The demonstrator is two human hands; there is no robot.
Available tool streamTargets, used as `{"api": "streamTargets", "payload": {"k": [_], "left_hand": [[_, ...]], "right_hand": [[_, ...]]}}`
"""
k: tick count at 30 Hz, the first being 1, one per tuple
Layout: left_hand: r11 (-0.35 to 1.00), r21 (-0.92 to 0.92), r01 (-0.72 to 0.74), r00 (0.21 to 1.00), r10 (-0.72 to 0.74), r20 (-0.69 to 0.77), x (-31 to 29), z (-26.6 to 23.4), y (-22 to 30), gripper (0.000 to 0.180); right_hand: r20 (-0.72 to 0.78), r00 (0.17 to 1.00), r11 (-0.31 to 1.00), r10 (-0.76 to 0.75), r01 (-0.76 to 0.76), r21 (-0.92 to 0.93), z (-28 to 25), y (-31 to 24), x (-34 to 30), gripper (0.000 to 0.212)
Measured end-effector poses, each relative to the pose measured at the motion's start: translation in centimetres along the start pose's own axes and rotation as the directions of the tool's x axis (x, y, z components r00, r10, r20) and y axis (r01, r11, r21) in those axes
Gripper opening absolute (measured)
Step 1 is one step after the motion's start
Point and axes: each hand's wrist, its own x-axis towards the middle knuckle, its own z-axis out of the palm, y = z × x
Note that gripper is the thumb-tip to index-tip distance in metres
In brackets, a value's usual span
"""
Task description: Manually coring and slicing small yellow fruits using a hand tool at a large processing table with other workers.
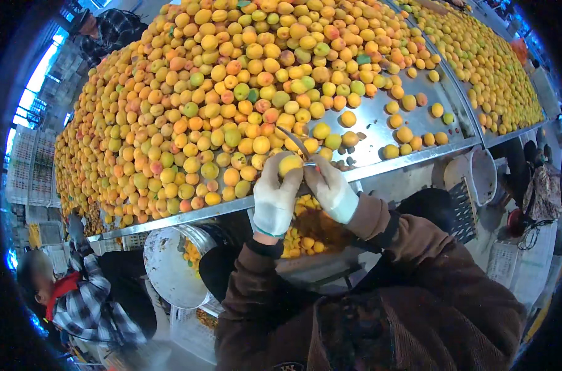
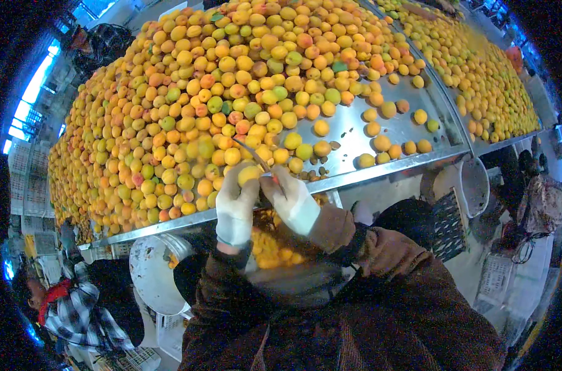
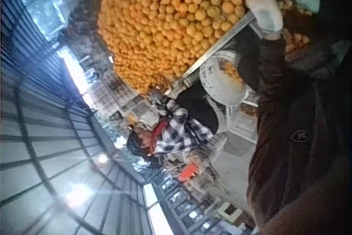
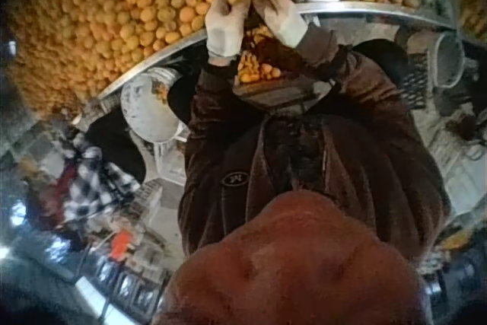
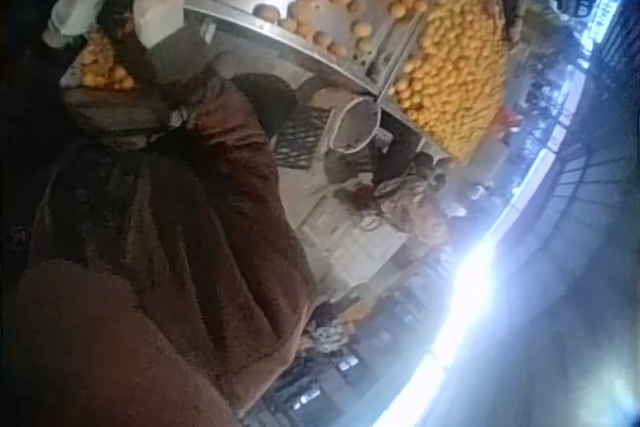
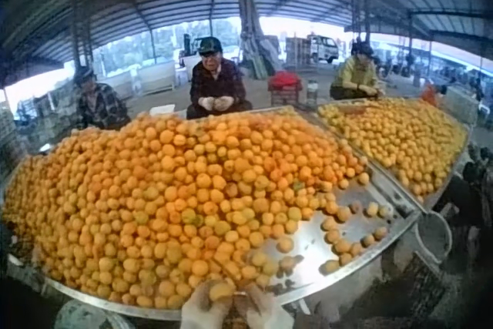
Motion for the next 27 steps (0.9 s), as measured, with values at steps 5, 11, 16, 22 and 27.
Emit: {"api": "streamTargets", "payload": {"k": [5,11,16,22,27], "left_hand": [[0.999,0.018,-0.035,0.994,0.037,-0.099,0.4,0.0,0.1,0.029],[0.624,-0.776,0.094,0.996,-0.066,0.067,1.2,-0.4,-1.7,0.046],[0.694,-0.711,0.11,0.994,-0.094,0.062,0.6,-0.2,-1.4,0.058],[0.71,-0.692,0.132,0.99,-0.131,0.054,0.6,0.2,-0.9,0.055],[0.674,-0.733,0.094,0.992,-0.121,0.015,0.4,0.7,-0.9,0.045]], "right_hand": [[0.117,0.993,0.884,0.028,0.03,-0.467,-1.9,-1.0,1.5,0.022],[0.038,0.999,0.999,-0.022,0.023,-0.025,-0.7,-0.6,0.5,0.022],[0.098,0.994,0.998,0.051,-0.048,-0.035,0.2,-0.8,-0.2,0.026],[0.105,0.994,0.999,0.037,-0.036,-0.011,0.3,-0.6,-0.4,0.029],[0.058,0.998,0.994,-0.022,0.029,-0.107,1.0,0.7,-0.7,0.031]]}}
